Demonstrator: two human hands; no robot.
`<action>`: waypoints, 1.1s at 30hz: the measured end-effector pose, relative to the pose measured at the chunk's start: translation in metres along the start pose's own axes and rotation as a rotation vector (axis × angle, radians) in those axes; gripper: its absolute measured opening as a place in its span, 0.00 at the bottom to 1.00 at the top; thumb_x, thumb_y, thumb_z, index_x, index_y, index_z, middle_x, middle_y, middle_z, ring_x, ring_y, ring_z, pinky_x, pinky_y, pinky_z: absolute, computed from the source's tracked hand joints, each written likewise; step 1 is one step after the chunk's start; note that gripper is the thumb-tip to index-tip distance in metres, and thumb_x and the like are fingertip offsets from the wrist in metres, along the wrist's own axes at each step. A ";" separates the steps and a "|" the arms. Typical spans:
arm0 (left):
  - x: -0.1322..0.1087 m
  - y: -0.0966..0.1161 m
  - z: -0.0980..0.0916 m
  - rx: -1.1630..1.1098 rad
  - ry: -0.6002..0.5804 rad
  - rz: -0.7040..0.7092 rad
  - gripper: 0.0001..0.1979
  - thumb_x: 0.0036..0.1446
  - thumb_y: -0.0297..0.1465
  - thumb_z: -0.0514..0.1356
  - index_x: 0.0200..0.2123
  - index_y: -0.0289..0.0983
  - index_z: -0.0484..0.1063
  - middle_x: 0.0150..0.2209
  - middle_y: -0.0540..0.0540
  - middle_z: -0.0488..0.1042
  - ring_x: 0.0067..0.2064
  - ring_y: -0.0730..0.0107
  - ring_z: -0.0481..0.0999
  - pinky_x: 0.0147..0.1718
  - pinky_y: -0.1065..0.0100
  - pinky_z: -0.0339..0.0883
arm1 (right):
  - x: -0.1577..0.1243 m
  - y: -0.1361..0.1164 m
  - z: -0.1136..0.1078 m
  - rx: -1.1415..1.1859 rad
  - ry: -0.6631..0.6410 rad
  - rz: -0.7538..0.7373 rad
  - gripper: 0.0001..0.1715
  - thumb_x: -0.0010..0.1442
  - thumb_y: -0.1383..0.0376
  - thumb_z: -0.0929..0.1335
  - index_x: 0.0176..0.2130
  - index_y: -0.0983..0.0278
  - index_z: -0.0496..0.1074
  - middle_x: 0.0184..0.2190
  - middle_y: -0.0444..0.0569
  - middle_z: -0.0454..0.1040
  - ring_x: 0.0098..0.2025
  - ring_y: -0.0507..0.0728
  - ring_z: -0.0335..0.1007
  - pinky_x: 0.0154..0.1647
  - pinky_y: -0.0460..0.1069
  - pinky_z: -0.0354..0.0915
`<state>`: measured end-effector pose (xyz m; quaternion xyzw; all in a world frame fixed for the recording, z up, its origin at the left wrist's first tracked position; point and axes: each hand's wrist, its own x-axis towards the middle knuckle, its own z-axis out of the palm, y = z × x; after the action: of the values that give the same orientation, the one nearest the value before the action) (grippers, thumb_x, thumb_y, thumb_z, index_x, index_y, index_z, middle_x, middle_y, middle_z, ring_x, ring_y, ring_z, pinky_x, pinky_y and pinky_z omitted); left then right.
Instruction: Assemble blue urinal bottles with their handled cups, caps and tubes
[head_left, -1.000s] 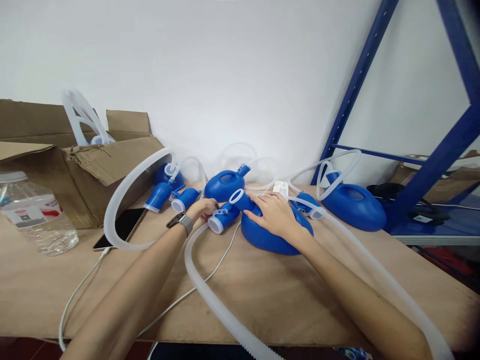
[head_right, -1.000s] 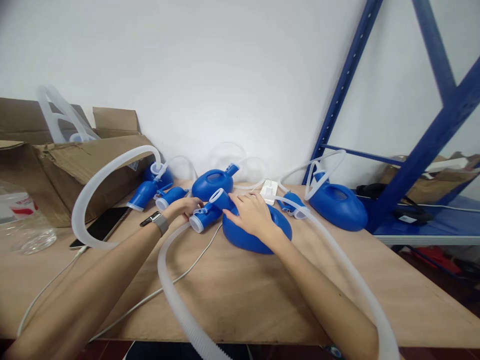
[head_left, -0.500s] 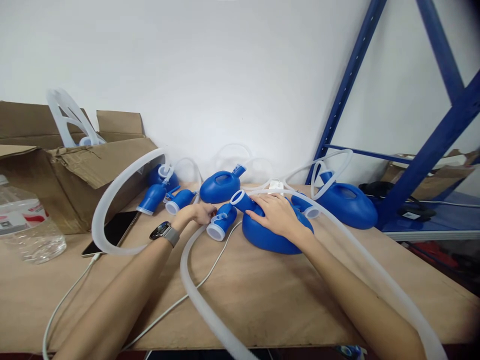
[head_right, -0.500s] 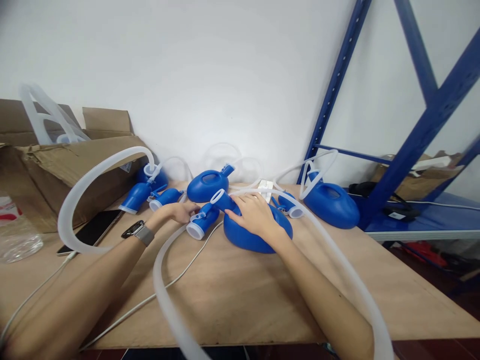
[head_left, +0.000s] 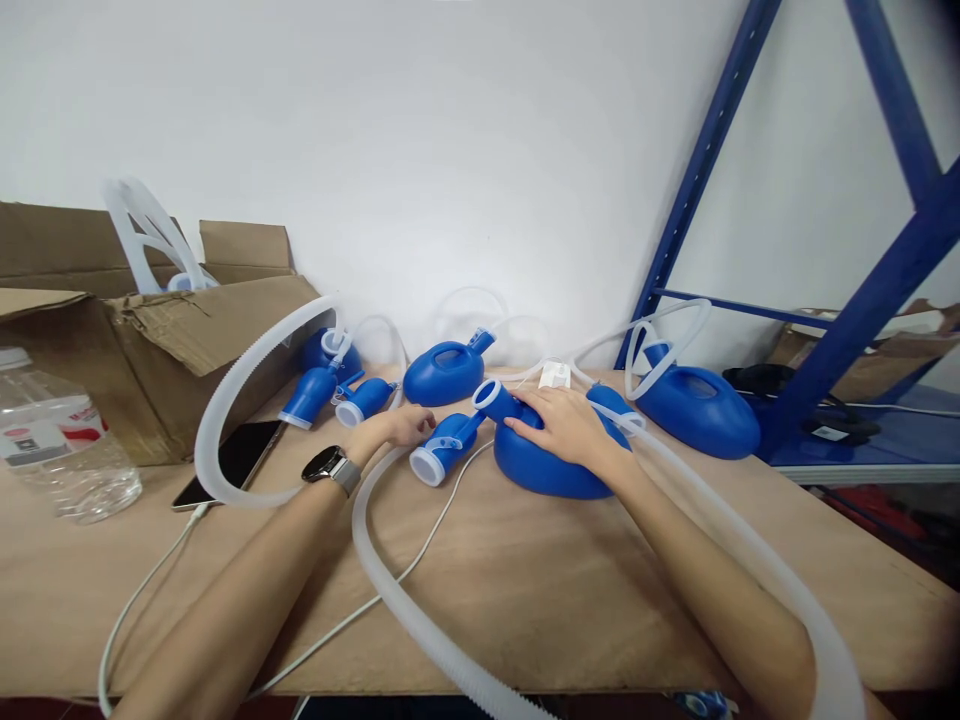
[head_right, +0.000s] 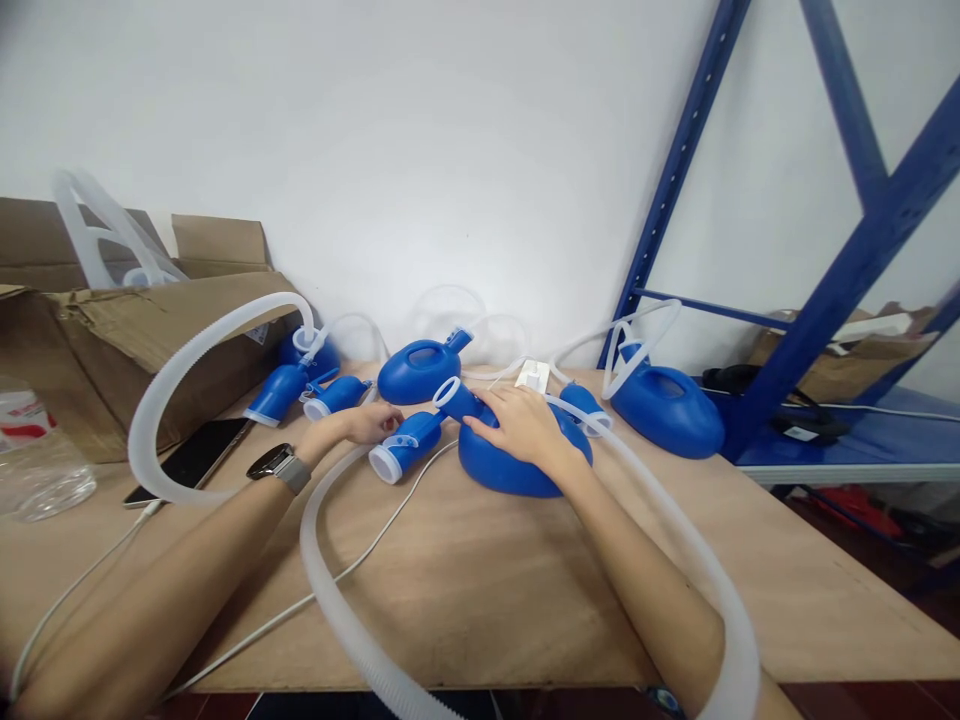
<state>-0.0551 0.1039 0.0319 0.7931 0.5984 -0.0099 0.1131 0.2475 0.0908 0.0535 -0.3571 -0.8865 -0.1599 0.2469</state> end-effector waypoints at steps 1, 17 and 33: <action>-0.001 0.003 0.001 0.015 0.022 -0.012 0.13 0.62 0.30 0.59 0.50 0.39 0.76 0.49 0.44 0.81 0.47 0.61 0.80 0.42 0.69 0.70 | 0.000 0.000 0.000 -0.002 -0.004 0.004 0.27 0.69 0.51 0.66 0.60 0.64 0.74 0.52 0.56 0.81 0.53 0.67 0.79 0.54 0.60 0.72; -0.009 0.025 -0.031 0.262 0.666 -0.400 0.27 0.67 0.21 0.42 0.68 0.32 0.54 0.55 0.25 0.69 0.50 0.43 0.78 0.43 0.55 0.72 | -0.001 -0.002 0.002 -0.001 0.014 0.000 0.24 0.69 0.53 0.66 0.58 0.61 0.75 0.51 0.55 0.82 0.53 0.66 0.77 0.67 0.66 0.55; -0.026 -0.012 -0.084 -0.110 0.640 -0.088 0.16 0.57 0.29 0.52 0.45 0.37 0.75 0.39 0.43 0.80 0.41 0.56 0.77 0.41 0.63 0.68 | -0.002 0.002 0.003 -0.005 0.014 0.097 0.21 0.74 0.60 0.59 0.53 0.63 0.77 0.52 0.55 0.81 0.53 0.64 0.77 0.54 0.56 0.68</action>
<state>-0.0837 0.0982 0.1157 0.7221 0.6369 0.2673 -0.0385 0.2493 0.0931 0.0500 -0.3991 -0.8660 -0.1523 0.2598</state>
